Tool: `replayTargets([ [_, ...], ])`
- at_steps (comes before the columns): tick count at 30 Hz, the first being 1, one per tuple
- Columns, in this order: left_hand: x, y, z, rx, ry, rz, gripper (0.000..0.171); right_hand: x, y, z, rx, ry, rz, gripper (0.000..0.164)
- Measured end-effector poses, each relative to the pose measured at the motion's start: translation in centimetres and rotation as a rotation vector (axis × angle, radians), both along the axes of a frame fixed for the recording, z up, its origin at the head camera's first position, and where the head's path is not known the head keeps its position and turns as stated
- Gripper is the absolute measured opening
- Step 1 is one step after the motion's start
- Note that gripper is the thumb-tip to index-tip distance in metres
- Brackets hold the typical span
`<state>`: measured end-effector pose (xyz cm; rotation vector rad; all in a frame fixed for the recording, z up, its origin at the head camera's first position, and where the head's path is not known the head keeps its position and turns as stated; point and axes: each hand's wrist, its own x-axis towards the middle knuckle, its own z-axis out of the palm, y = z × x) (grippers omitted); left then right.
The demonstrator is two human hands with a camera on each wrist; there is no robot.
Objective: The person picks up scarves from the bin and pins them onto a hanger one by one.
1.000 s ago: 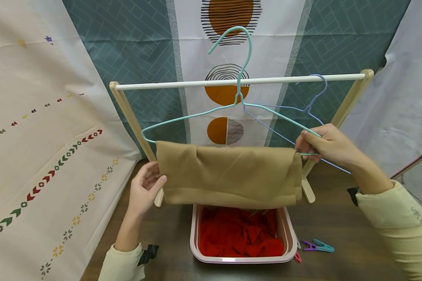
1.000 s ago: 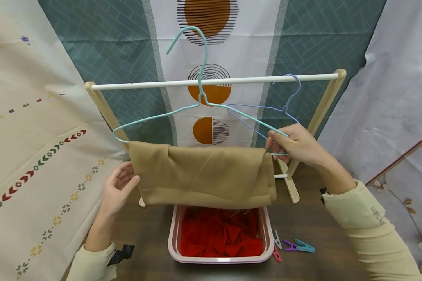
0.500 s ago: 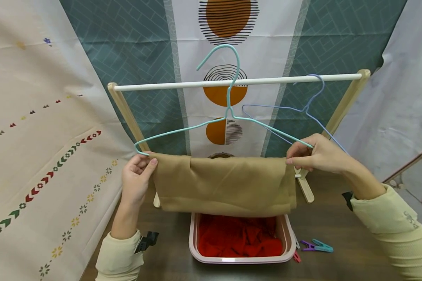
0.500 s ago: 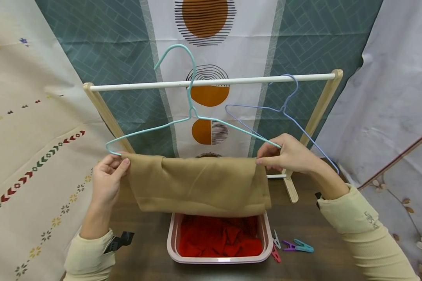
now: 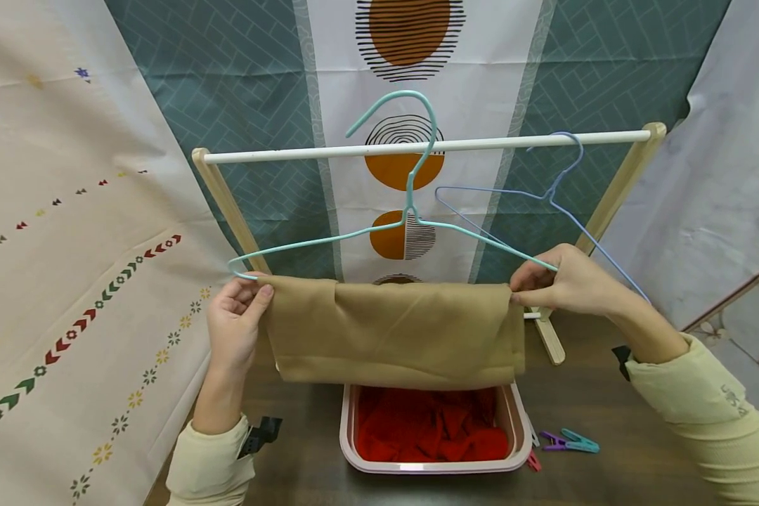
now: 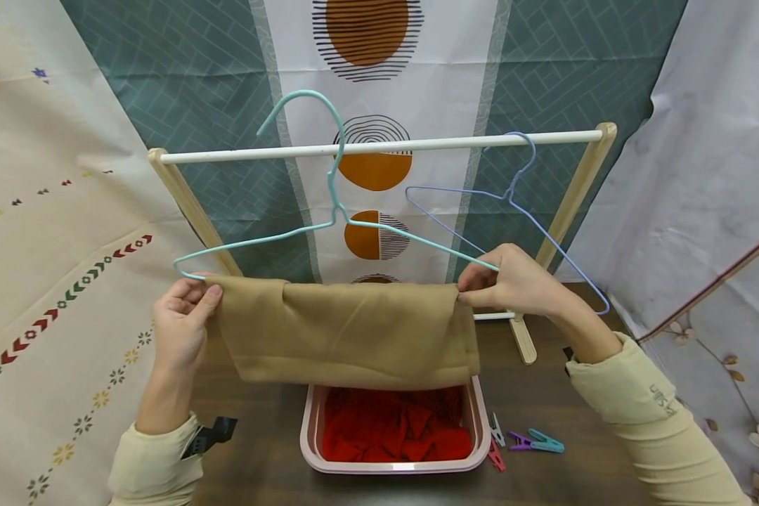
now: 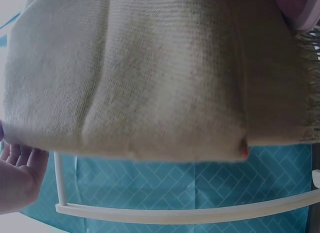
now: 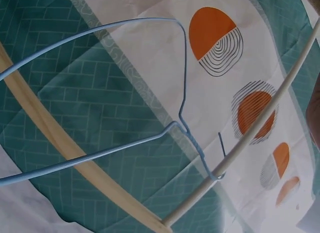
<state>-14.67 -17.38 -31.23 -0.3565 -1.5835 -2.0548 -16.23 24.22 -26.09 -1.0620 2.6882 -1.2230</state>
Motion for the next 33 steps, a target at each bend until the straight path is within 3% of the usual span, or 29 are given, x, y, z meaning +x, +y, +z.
replayTargets([
  [12, -0.2, 0.0, 0.2, 0.096, 0.01, 0.051, 0.023, 0.8, -0.2, 0.9, -0.131, -0.015, 0.107, 0.019],
  [20, -0.1, 0.3, 0.8, 0.157, 0.039, 0.057, 0.02, 1.0, -0.1, 1.3, -0.122, 0.057, 0.116, 0.029],
  [33, 0.1, 0.6, 1.4, 0.161, 0.085, 0.041, 0.022, 1.4, 0.5, 1.7, -0.158, 0.069, 0.179, 0.033],
])
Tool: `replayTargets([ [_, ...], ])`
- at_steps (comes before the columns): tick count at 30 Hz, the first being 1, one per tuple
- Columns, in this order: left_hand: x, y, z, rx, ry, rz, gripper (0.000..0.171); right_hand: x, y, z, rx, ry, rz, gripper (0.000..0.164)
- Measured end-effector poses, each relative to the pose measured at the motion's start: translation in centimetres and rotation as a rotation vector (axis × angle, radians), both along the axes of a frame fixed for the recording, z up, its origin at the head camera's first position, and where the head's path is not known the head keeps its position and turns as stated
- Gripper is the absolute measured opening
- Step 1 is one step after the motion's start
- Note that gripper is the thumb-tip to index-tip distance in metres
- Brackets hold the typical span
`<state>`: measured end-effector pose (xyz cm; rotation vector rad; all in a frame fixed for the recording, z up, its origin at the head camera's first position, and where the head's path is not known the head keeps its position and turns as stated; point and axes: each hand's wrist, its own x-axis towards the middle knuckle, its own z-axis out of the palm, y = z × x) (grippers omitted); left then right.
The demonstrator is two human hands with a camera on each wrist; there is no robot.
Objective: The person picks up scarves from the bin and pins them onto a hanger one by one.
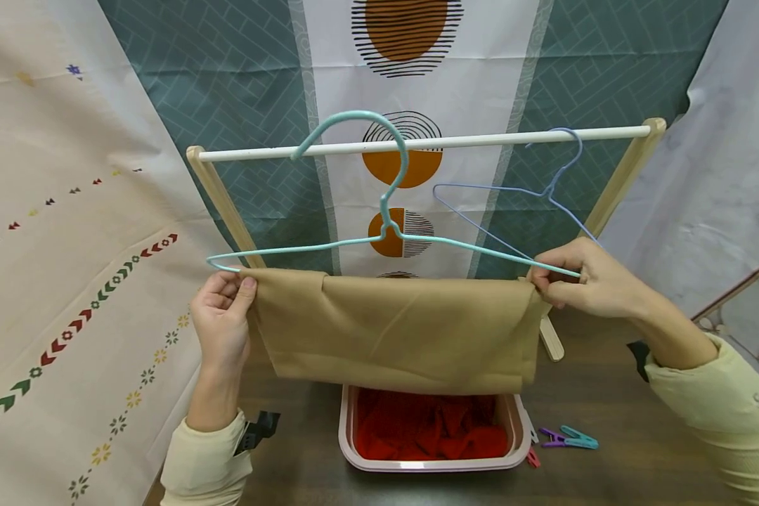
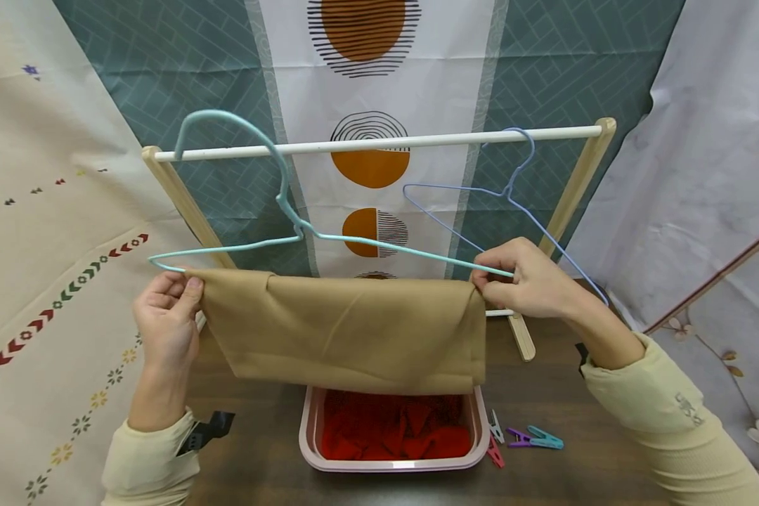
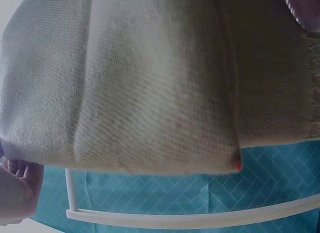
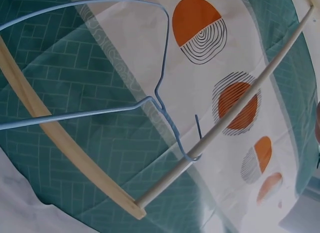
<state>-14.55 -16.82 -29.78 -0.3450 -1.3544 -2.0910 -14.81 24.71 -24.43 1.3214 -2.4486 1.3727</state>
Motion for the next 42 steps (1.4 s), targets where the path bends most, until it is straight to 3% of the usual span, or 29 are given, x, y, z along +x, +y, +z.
replayTargets([
  [5, 0.3, 0.2, 0.2, -0.017, 0.018, -0.002, 0.022, 0.2, 0.2, 0.0, 0.028, -0.015, -0.035, 0.031],
  [12, 0.4, 0.2, 0.4, -0.025, -0.011, 0.009, 0.022, 0.4, -0.1, -0.2, 0.106, -0.01, -0.1, 0.029],
  [20, 0.4, 0.0, 0.3, -0.034, -0.033, 0.006, 0.022, 0.5, -0.3, -0.3, 0.112, -0.018, -0.048, 0.029],
  [26, 0.4, -0.1, 0.3, -0.052, -0.045, 0.01, 0.022, 0.4, -0.4, -0.5, 0.146, 0.027, -0.074, 0.028],
  [35, 0.5, -0.2, 0.3, -0.074, -0.059, 0.007, 0.023, 0.1, -0.4, -1.0, 0.103, 0.086, -0.062, 0.028],
  [42, 0.5, -0.3, 0.4, -0.058, -0.073, 0.019, 0.023, 0.0, -0.5, -1.1, 0.093, 0.107, -0.12, 0.027],
])
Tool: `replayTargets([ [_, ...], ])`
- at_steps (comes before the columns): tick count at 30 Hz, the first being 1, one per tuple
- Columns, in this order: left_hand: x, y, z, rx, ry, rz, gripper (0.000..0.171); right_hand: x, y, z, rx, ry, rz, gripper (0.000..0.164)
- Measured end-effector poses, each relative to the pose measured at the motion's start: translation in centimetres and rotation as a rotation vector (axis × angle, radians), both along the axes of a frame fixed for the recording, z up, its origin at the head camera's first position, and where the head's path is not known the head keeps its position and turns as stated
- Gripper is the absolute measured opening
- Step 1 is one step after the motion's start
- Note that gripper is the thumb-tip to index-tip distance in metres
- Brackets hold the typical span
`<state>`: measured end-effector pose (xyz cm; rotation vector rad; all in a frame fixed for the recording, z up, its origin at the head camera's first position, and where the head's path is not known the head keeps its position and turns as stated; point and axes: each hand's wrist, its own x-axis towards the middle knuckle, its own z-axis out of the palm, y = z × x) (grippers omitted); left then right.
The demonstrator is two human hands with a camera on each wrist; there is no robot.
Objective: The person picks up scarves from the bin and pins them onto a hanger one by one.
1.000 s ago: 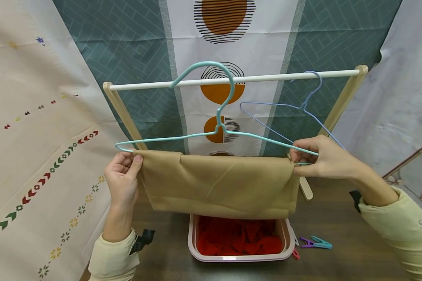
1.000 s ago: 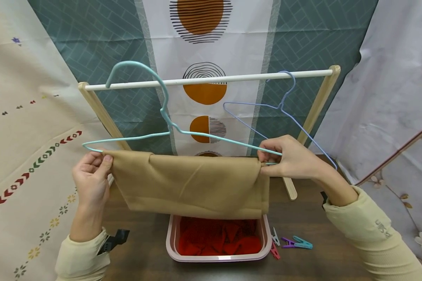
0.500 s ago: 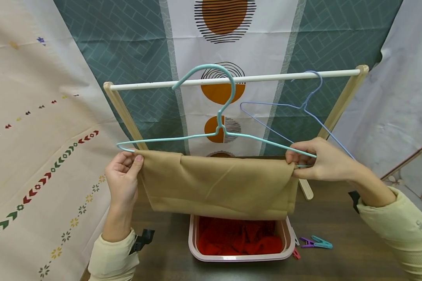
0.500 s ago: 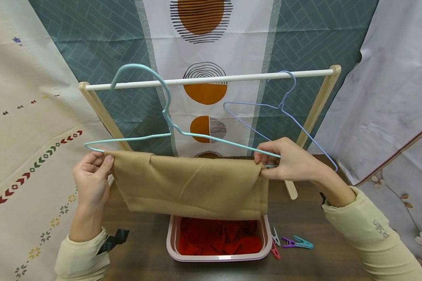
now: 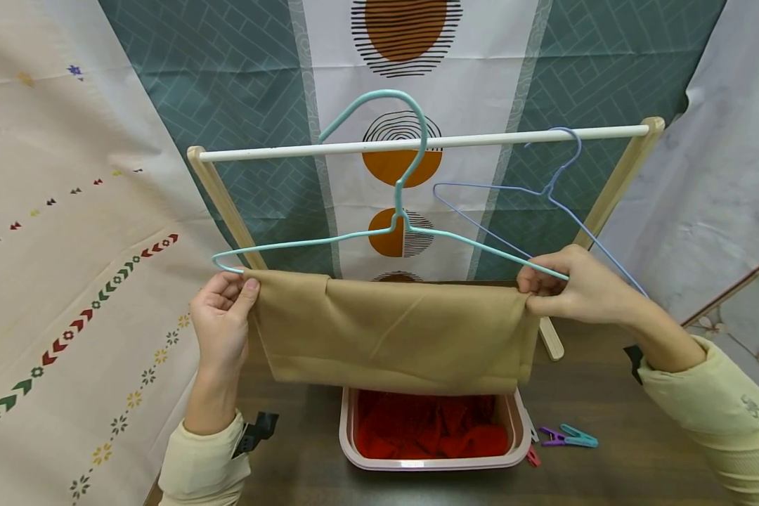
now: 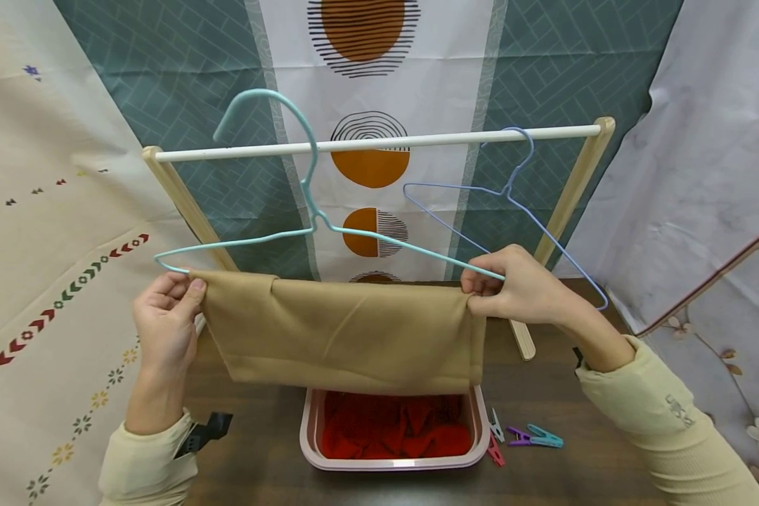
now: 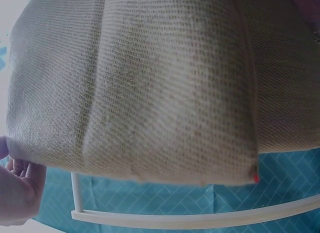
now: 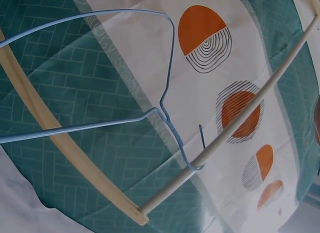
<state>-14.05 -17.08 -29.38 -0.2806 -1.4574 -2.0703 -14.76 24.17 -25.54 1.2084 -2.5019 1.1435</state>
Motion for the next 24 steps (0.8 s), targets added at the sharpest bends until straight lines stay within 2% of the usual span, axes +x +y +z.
replayTargets([
  [4, -0.19, -0.11, 0.05, 0.025, -0.017, 0.013, 0.023, -0.02, -0.03, 0.18, -0.002, 0.015, 0.009, 0.029],
  [9, -0.44, -0.39, 0.12, 0.044, -0.03, 0.026, 0.024, -0.08, 0.09, 0.56, -0.014, 0.016, 0.072, 0.034],
  [15, -0.45, -0.4, 0.28, 0.045, -0.032, 0.027, 0.025, -0.02, 0.29, 0.69, -0.046, -0.064, 0.143, 0.034],
  [20, -0.25, -0.28, 0.27, 0.023, -0.032, 0.025, 0.026, 0.13, 0.38, 0.45, -0.087, -0.138, 0.138, 0.035],
  [24, -0.2, -0.11, 0.22, 0.0, -0.043, 0.039, 0.027, 0.11, 0.4, 0.34, -0.06, -0.106, 0.126, 0.031],
])
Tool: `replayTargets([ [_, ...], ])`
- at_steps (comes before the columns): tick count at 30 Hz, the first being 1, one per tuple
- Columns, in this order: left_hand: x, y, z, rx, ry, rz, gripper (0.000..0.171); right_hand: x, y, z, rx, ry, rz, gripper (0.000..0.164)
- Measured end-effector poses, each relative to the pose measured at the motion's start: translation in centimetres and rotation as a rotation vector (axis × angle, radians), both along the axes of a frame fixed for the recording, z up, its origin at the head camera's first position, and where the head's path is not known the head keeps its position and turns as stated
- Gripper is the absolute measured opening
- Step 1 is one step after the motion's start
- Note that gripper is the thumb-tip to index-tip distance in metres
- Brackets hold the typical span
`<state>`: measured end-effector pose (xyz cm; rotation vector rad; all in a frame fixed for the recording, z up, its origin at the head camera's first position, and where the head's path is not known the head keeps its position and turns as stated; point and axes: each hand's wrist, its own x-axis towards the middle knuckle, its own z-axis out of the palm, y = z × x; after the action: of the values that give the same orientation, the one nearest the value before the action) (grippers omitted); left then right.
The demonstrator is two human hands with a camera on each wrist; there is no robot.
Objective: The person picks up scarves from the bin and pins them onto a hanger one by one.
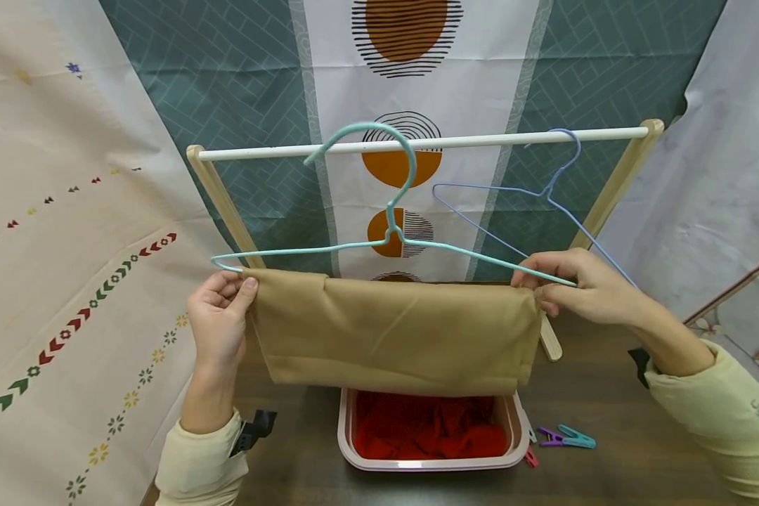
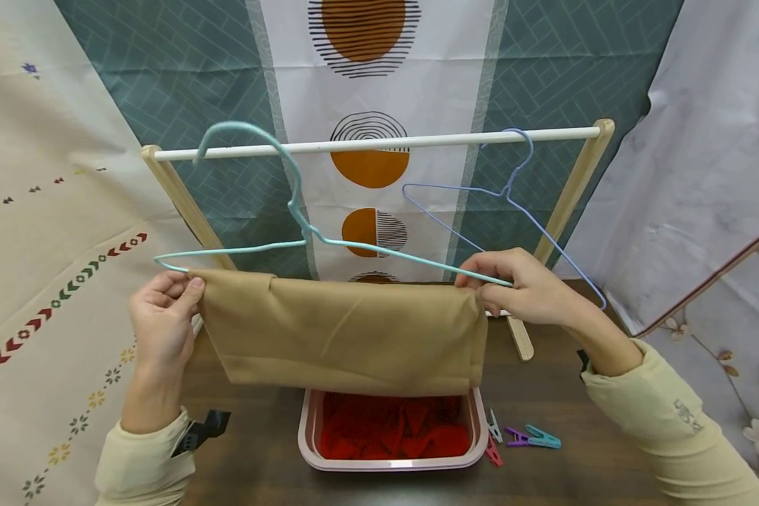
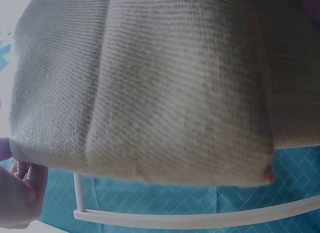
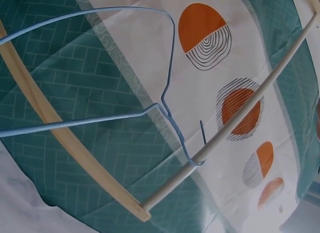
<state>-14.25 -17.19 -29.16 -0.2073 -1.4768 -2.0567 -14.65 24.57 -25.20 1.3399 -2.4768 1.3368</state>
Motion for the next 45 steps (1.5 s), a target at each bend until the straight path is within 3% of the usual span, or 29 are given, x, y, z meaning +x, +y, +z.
replayTargets([
  [5, 0.1, 0.0, -0.1, -0.03, -0.011, 0.008, 0.027, 0.0, -0.3, -0.2, 0.077, 0.079, -0.071, 0.023],
  [13, 0.2, -0.3, -0.3, -0.08, 0.03, -0.025, 0.023, -0.1, -0.2, -0.7, -0.003, 0.089, -0.13, 0.028],
  [19, 0.3, -0.2, -0.2, -0.117, 0.09, -0.098, 0.017, -0.8, 0.1, -0.8, -0.018, 0.055, 0.01, 0.024],
  [22, 0.3, -0.2, -0.3, -0.152, 0.104, -0.138, 0.022, -0.9, 0.3, -1.0, -0.054, 0.052, 0.017, 0.029],
  [26, 0.1, -0.3, -0.5, -0.224, 0.089, -0.222, 0.042, -0.7, 0.3, -1.0, -0.086, 0.108, -0.137, 0.034],
  [30, 0.0, -0.2, -1.2, -0.262, 0.059, -0.294, 0.064, -0.6, 0.2, -0.7, -0.107, 0.096, -0.303, 0.036],
  [35, 0.1, -0.1, -2.1, -0.263, 0.082, -0.367, 0.075, -0.9, 0.4, -0.7, -0.146, 0.116, -0.419, 0.033],
  [41, 0.4, -0.1, -2.9, -0.264, 0.12, -0.416, 0.077, -1.1, 0.5, -1.1, -0.196, 0.1, -0.505, 0.032],
  [45, 0.4, -0.2, -3.2, -0.307, 0.073, -0.362, 0.075, -1.0, 0.5, -1.3, -0.208, 0.096, -0.479, 0.034],
])
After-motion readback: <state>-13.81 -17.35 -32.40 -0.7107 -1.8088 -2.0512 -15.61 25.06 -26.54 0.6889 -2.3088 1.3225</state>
